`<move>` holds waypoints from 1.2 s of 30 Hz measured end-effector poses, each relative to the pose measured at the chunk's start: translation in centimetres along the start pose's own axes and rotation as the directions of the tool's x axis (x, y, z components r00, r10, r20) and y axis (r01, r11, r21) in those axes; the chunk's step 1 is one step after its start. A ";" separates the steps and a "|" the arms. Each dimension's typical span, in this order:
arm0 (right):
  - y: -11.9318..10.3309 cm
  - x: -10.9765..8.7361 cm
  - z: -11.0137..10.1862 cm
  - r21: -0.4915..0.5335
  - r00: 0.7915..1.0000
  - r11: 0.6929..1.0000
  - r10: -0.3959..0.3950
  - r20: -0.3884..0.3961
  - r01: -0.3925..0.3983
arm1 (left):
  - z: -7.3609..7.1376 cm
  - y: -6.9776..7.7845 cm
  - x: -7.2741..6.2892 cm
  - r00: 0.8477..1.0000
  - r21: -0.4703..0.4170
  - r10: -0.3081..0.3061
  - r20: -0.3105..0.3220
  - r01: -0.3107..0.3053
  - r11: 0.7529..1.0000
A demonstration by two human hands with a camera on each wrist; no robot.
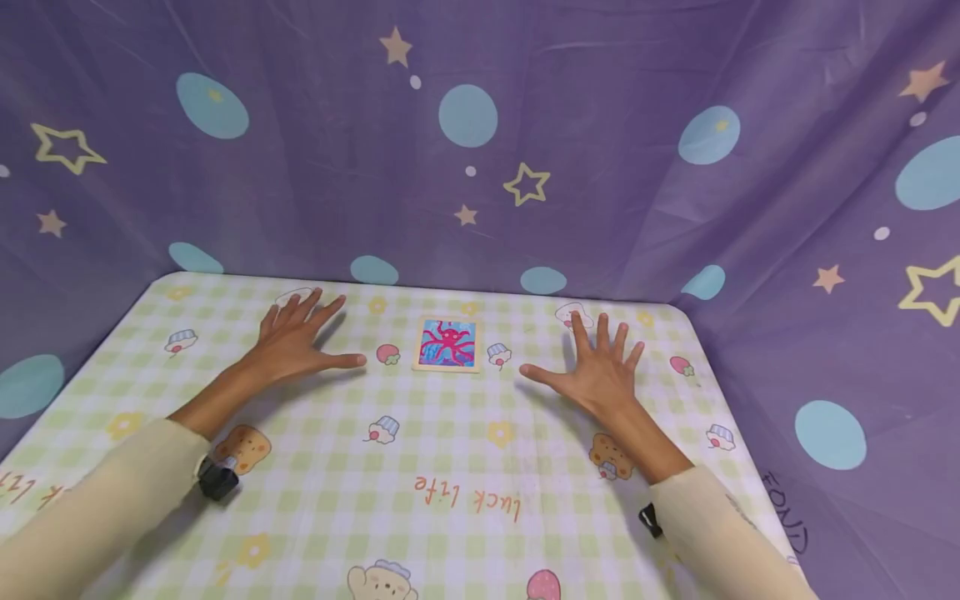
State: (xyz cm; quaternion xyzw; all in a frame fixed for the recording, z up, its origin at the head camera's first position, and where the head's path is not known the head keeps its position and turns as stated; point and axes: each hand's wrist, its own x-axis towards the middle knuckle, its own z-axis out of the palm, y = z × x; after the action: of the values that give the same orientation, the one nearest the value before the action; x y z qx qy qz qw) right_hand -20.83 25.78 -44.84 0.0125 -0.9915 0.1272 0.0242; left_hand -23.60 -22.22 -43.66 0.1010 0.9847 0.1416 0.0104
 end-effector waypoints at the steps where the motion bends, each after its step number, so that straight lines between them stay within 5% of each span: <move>1: -0.1 0.0 0.0 0.000 1.000 1.000 -0.001 0.002 0.001 | 0.1 0.1 0.2 1.000 -0.001 0.003 0.005 -0.003 1.000; 36: -4.0 2.5 1.1 0.135 0.996 0.988 -0.082 0.040 0.076 | 2.5 3.8 4.2 0.984 -0.082 0.141 0.105 -0.132 0.988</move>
State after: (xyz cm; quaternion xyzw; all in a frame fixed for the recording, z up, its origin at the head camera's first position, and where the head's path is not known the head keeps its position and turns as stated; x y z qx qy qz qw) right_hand -23.29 21.58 -44.82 0.0564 -0.9798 0.1920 0.0058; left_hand -26.82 -17.18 -44.94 0.1755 0.9674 0.1727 0.0588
